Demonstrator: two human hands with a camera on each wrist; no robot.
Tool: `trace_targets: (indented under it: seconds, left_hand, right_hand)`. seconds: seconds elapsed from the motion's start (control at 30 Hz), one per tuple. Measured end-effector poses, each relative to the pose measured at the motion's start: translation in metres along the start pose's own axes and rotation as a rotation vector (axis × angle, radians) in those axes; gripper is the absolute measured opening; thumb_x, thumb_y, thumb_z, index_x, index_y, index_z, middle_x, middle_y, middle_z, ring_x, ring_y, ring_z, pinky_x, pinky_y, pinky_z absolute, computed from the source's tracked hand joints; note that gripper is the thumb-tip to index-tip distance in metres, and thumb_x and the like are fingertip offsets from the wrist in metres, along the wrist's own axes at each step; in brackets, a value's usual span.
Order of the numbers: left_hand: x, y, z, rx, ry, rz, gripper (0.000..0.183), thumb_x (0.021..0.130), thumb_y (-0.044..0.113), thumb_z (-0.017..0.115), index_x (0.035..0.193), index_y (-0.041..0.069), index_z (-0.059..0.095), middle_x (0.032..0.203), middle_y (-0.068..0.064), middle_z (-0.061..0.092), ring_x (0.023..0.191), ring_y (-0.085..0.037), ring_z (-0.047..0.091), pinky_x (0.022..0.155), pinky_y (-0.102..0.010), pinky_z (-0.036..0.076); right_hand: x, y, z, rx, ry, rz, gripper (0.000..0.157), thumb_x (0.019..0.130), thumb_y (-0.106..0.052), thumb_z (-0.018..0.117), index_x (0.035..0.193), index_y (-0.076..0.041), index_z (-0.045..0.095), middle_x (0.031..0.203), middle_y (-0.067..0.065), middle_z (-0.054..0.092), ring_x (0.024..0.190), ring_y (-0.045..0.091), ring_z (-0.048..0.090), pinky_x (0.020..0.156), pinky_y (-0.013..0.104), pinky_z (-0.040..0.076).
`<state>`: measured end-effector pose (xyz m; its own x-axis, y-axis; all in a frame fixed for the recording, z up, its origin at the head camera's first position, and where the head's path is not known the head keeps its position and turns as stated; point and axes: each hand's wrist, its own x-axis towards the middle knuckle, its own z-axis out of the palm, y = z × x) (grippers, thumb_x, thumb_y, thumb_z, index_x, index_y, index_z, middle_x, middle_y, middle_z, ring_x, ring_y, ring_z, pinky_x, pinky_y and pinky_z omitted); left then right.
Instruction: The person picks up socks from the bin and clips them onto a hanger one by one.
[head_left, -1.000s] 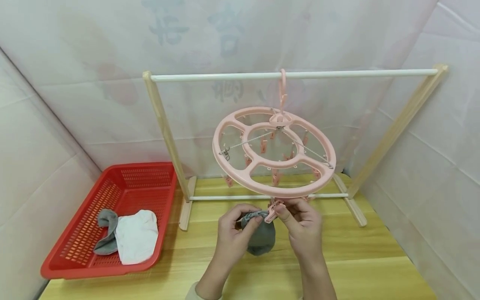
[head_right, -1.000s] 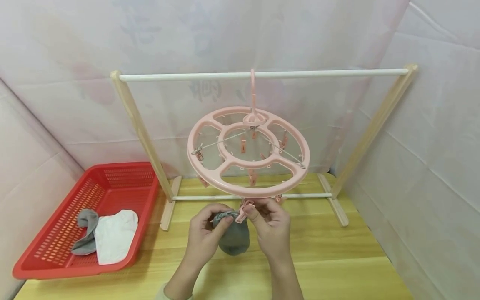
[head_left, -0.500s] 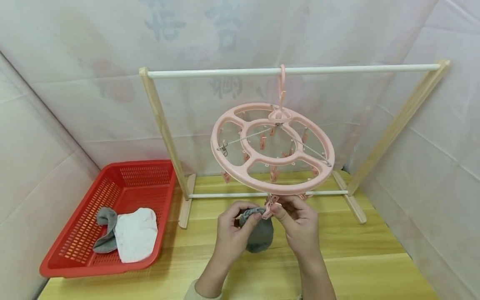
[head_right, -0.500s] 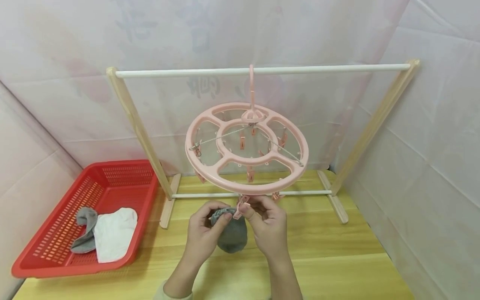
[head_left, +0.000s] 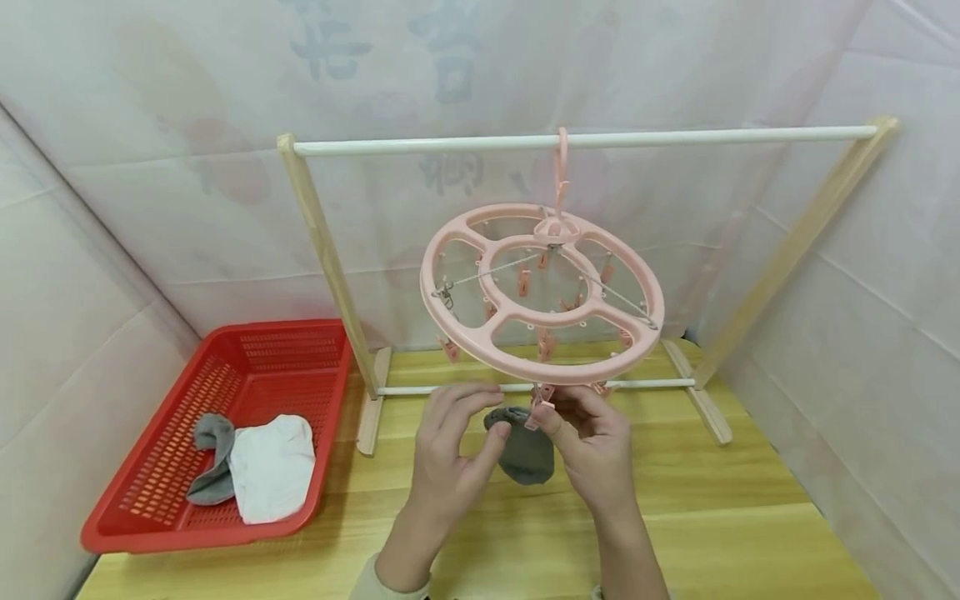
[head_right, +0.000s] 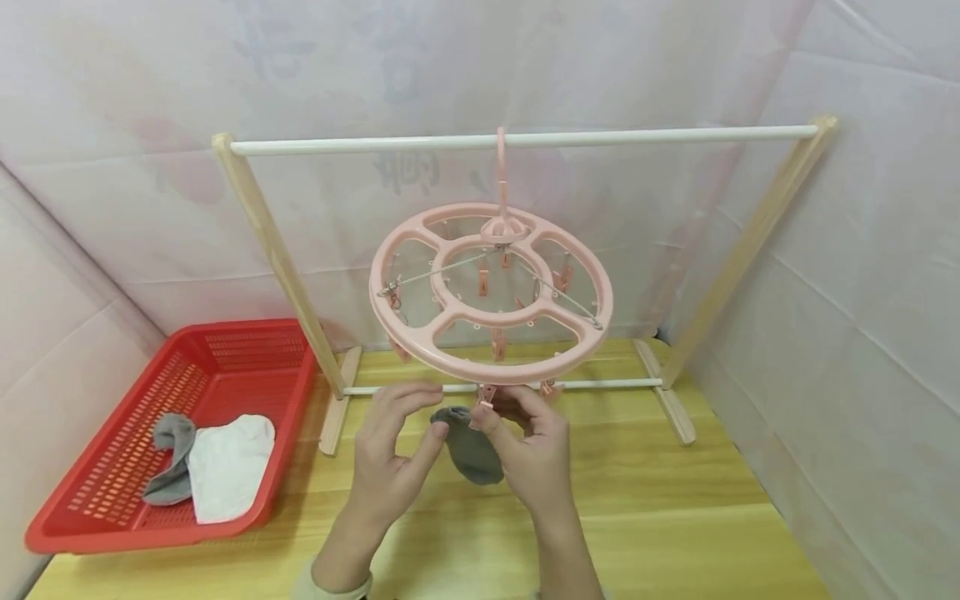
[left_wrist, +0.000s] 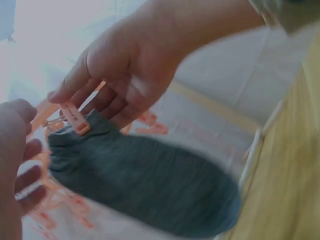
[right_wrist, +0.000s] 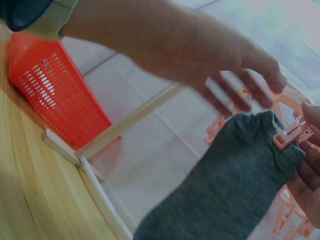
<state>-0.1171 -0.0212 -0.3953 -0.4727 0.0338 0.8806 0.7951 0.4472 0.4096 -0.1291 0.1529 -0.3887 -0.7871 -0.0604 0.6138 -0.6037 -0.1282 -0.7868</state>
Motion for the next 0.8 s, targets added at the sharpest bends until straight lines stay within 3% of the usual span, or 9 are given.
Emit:
trace_targets:
  seconds: [0.1, 0.2, 0.4, 0.53, 0.67, 0.8]
  left_hand:
    - [0.019, 0.000, -0.007, 0.186, 0.029, 0.194, 0.018, 0.095, 0.013, 0.065, 0.111, 0.008, 0.071, 0.118, -0.010, 0.068, 0.115, -0.036, 0.058, 0.102, -0.043, 0.048]
    - [0.037, -0.002, -0.009, 0.302, -0.028, 0.287, 0.026, 0.094, 0.008, 0.066, 0.119, 0.011, 0.070, 0.128, -0.009, 0.066, 0.128, -0.038, 0.053, 0.109, -0.051, 0.043]
    - [0.056, -0.006, -0.005, 0.423, -0.197, 0.282, 0.046, 0.092, 0.012, 0.072, 0.136, 0.020, 0.063, 0.138, 0.002, 0.062, 0.142, -0.030, 0.043, 0.116, -0.057, 0.030]
    - [0.058, -0.008, -0.006, 0.447, -0.223, 0.252, 0.048, 0.090, 0.008, 0.073, 0.134, 0.023, 0.065, 0.136, 0.005, 0.064, 0.140, -0.025, 0.046, 0.118, -0.055, 0.028]
    - [0.059, -0.009, -0.009, 0.420, -0.190, 0.240, 0.038, 0.090, 0.006, 0.072, 0.124, 0.022, 0.070, 0.131, 0.005, 0.066, 0.137, -0.024, 0.049, 0.118, -0.056, 0.027]
    - [0.061, -0.010, -0.014, 0.369, -0.163, 0.242, 0.027, 0.094, 0.010, 0.068, 0.119, 0.020, 0.071, 0.129, 0.001, 0.068, 0.136, -0.028, 0.050, 0.118, -0.057, 0.026]
  right_hand:
    - [0.001, 0.000, 0.001, -0.098, 0.007, -0.009, 0.023, 0.086, 0.011, 0.069, 0.108, 0.006, 0.069, 0.093, 0.013, 0.068, 0.080, 0.016, 0.068, 0.078, 0.024, 0.057]
    - [0.002, -0.001, 0.001, -0.188, 0.008, -0.014, 0.026, 0.084, 0.009, 0.073, 0.109, 0.002, 0.070, 0.095, 0.014, 0.069, 0.085, 0.016, 0.069, 0.081, 0.025, 0.057]
    - [0.001, -0.003, 0.002, -0.275, -0.043, -0.032, 0.038, 0.080, 0.010, 0.076, 0.114, -0.005, 0.072, 0.099, 0.010, 0.072, 0.092, 0.015, 0.070, 0.083, 0.025, 0.057]
    - [0.000, -0.006, 0.003, -0.303, -0.054, -0.052, 0.040, 0.080, 0.010, 0.076, 0.116, -0.007, 0.072, 0.099, 0.008, 0.073, 0.090, 0.015, 0.071, 0.082, 0.025, 0.057]
    - [0.000, -0.008, 0.003, -0.383, 0.077, -0.124, 0.028, 0.080, 0.008, 0.077, 0.105, -0.003, 0.075, 0.094, 0.011, 0.075, 0.087, 0.009, 0.070, 0.080, 0.020, 0.056]
    - [0.005, -0.013, 0.000, -0.464, 0.371, -0.299, 0.007, 0.077, 0.007, 0.075, 0.083, 0.007, 0.072, 0.077, 0.018, 0.070, 0.078, 0.003, 0.065, 0.075, 0.015, 0.052]
